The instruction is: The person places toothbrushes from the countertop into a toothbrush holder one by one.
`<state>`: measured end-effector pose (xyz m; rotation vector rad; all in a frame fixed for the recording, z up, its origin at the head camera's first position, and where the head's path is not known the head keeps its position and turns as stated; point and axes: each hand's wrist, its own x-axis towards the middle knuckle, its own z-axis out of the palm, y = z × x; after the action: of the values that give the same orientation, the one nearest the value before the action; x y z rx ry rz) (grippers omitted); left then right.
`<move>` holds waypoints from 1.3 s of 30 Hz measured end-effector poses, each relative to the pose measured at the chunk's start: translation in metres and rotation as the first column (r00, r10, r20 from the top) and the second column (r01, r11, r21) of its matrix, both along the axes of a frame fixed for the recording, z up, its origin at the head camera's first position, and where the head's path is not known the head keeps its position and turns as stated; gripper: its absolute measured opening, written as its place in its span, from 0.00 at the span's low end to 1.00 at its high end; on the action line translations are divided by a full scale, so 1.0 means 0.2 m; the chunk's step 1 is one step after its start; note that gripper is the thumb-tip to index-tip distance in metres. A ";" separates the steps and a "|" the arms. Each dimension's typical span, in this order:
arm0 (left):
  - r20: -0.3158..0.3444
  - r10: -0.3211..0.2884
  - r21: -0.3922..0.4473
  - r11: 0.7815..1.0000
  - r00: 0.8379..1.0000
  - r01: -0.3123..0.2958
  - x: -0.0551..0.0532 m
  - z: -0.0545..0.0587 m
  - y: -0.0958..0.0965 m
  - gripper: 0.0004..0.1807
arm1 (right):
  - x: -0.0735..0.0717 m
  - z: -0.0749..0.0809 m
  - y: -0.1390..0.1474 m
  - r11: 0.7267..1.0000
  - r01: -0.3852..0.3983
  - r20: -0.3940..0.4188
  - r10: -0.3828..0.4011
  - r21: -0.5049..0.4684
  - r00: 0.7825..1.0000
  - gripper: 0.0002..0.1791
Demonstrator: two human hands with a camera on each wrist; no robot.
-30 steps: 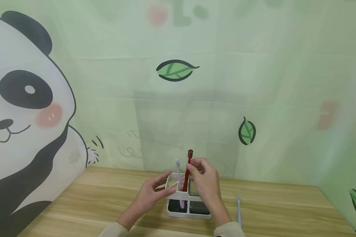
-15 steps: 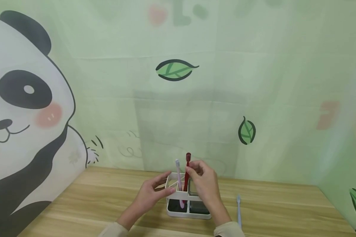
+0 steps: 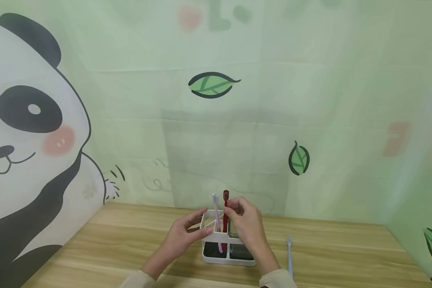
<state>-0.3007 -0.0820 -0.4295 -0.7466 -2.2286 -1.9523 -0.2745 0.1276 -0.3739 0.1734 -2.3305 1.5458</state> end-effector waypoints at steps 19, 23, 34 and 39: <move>0.001 0.019 -0.039 0.999 1.000 -0.019 -0.01 0.00 -0.02 0.36 | -0.01 -0.01 -0.01 0.999 -0.040 -0.035 0.041 0.024 0.999 0.07; -0.010 0.028 -0.061 0.998 1.000 -0.028 -0.01 -0.01 -0.02 0.36 | -0.01 -0.02 -0.01 0.999 -0.042 -0.029 0.043 0.027 0.999 0.07; -0.005 0.010 -0.031 0.999 1.000 -0.010 -0.01 -0.01 -0.01 0.36 | -0.01 -0.01 0.01 0.999 -0.044 -0.027 0.045 0.026 0.999 0.09; -0.006 -0.001 -0.016 1.000 1.000 0.001 -0.02 -0.02 -0.01 0.36 | 0.00 0.00 0.04 0.998 -0.054 -0.020 0.054 0.009 0.998 0.09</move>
<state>-0.3044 -0.0833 -0.4328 -0.7547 -2.2435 -1.9324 -0.2739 0.1357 -0.3746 0.2548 -2.3355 1.5524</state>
